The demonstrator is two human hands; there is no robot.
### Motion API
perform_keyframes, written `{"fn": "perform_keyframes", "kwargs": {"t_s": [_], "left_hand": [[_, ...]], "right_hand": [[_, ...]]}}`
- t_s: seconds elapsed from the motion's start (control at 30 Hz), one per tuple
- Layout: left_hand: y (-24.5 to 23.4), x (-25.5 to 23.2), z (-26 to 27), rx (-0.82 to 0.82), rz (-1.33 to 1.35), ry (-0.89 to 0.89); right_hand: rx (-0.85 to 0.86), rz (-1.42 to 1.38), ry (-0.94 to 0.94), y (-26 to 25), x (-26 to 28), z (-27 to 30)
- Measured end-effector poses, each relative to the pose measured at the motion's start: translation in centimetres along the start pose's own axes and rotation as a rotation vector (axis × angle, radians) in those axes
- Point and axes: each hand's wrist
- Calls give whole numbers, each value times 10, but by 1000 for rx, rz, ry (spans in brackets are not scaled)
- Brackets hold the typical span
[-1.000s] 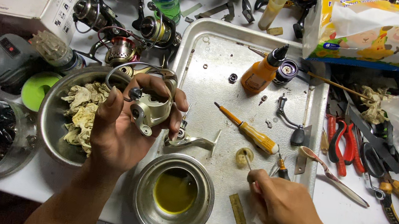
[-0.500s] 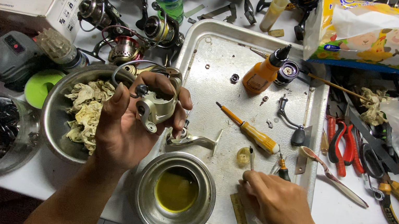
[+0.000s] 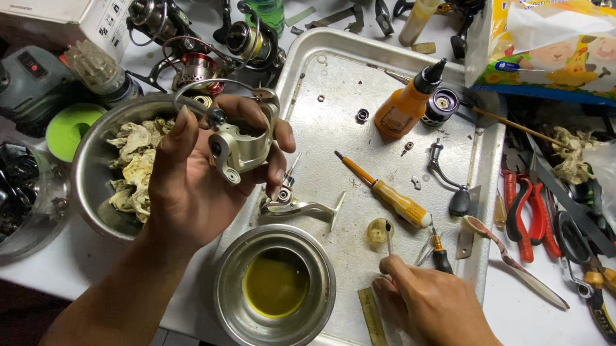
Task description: The person disassembles a fishing reel, cleans internal components with a brush and oil, and reassembles the reel. They handle the reel body, a small brush, and a bowl of oil while working at a cluttered workbench.
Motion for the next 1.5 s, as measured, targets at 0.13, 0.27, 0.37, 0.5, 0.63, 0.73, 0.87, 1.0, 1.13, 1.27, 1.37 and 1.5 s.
{"fn": "perform_keyframes", "kwargs": {"t_s": [0.13,0.27,0.37,0.5,0.63,0.73,0.87,1.0,1.13,1.27,1.37,1.5], "left_hand": [[-4,-2,1,-38,15,-19],[-5,-3,1,-31,15,-3],[-5,-5,0,-26,2,19],[-7,-7,1,7,-15,31],[-8,-8,1,11,-19,51],[-10,-8,2,-7,-15,59],[-9,-13,2,30,-26,68],[-9,-18,4,43,-40,74],[-7,-22,4,22,-32,85],[-10,-25,5,40,-15,115],[-12,-25,5,25,0,128],[-14,-23,5,1,-10,139]], "right_hand": [[1,-25,17,0,0,0],[-132,-53,11,-2,5,-2],[-185,-189,8,-8,12,-3],[200,-529,189,-44,46,-11],[423,-546,224,-56,69,-26],[506,-583,182,-52,78,-33],[503,-592,248,-53,86,-35],[521,-666,321,-57,92,-33],[516,-700,324,-57,85,-32],[421,-723,382,-75,75,-36],[301,-832,418,-89,62,-46],[92,-980,515,-102,53,-70]]}}
Point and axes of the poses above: each hand's wrist, its own z-axis away from the middle knuckle, its own y-axis out of the palm, x = y × z, and after that the axes turned 11 degrees about y, right-handed
